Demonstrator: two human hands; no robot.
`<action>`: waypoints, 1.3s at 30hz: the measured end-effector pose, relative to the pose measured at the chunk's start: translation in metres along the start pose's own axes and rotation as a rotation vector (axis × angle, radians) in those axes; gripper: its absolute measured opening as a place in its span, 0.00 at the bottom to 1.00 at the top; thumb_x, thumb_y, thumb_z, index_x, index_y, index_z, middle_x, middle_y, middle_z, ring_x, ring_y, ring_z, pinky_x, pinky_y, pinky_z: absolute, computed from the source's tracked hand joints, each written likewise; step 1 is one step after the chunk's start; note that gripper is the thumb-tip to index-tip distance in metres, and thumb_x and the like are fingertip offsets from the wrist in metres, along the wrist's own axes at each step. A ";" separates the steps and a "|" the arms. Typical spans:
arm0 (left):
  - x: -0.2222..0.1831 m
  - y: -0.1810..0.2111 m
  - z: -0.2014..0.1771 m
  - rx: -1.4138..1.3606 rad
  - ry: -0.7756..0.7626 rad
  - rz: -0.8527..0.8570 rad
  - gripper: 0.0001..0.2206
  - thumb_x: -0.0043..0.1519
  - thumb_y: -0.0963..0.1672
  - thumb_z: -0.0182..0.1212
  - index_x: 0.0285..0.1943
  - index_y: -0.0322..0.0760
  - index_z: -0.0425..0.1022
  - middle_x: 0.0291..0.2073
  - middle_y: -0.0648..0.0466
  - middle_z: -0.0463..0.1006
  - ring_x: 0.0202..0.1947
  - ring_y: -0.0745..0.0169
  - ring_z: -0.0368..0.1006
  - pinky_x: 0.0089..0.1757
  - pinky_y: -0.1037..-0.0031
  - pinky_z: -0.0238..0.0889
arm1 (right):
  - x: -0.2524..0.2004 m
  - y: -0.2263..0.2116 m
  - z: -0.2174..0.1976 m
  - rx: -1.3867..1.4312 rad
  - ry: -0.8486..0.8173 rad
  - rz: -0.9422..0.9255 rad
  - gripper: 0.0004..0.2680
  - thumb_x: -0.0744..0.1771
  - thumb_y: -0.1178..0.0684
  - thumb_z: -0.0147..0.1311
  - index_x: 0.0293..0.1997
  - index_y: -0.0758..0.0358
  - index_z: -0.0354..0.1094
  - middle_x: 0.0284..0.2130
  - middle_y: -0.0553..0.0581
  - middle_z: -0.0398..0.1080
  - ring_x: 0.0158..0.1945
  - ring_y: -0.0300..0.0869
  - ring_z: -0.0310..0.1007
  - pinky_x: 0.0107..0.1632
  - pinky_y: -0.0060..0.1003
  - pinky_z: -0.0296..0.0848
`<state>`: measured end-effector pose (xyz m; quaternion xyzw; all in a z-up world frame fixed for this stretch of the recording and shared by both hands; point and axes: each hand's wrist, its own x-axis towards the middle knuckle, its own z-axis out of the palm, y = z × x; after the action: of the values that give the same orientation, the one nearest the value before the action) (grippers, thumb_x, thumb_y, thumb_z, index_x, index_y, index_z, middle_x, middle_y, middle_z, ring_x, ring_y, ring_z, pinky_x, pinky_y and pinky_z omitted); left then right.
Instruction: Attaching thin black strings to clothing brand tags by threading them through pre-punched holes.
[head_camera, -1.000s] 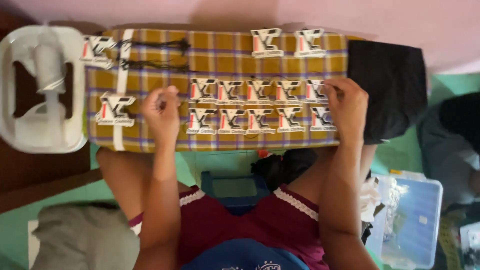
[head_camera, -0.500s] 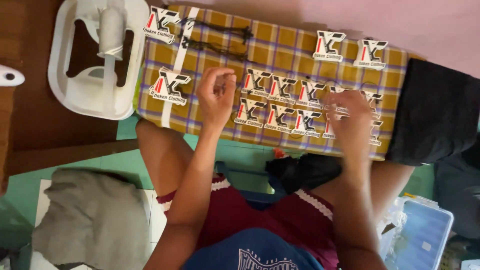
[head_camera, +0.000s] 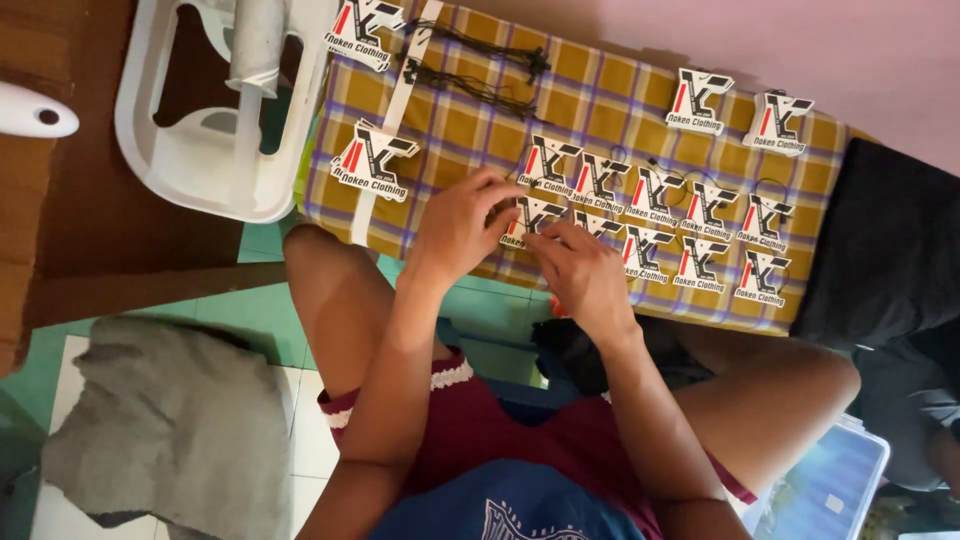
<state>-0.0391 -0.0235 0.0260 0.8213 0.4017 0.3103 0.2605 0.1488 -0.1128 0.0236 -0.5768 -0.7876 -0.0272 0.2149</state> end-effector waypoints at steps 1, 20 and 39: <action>0.000 -0.002 0.004 -0.001 0.001 0.003 0.08 0.64 0.47 0.64 0.49 0.47 0.81 0.39 0.54 0.79 0.38 0.48 0.79 0.38 0.61 0.74 | 0.001 0.001 0.002 -0.003 0.001 0.000 0.04 0.70 0.52 0.54 0.42 0.46 0.76 0.38 0.43 0.72 0.39 0.41 0.77 0.36 0.35 0.75; -0.001 0.012 0.002 -0.128 -0.129 -0.181 0.15 0.60 0.46 0.70 0.51 0.47 0.70 0.37 0.54 0.77 0.40 0.45 0.80 0.41 0.56 0.73 | -0.017 -0.007 -0.032 0.683 -0.028 0.314 0.03 0.69 0.59 0.54 0.43 0.55 0.70 0.31 0.52 0.71 0.33 0.47 0.73 0.39 0.38 0.72; -0.004 -0.010 0.001 -0.770 -0.022 -0.365 0.11 0.57 0.42 0.65 0.48 0.43 0.75 0.33 0.56 0.83 0.30 0.73 0.73 0.31 0.82 0.68 | -0.001 -0.030 -0.049 1.155 -0.081 0.037 0.11 0.63 0.71 0.57 0.41 0.62 0.81 0.36 0.62 0.81 0.38 0.51 0.82 0.42 0.45 0.77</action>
<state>-0.0454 -0.0212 0.0171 0.5828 0.3926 0.3776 0.6030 0.1362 -0.1377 0.0736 -0.3803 -0.6720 0.4331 0.4650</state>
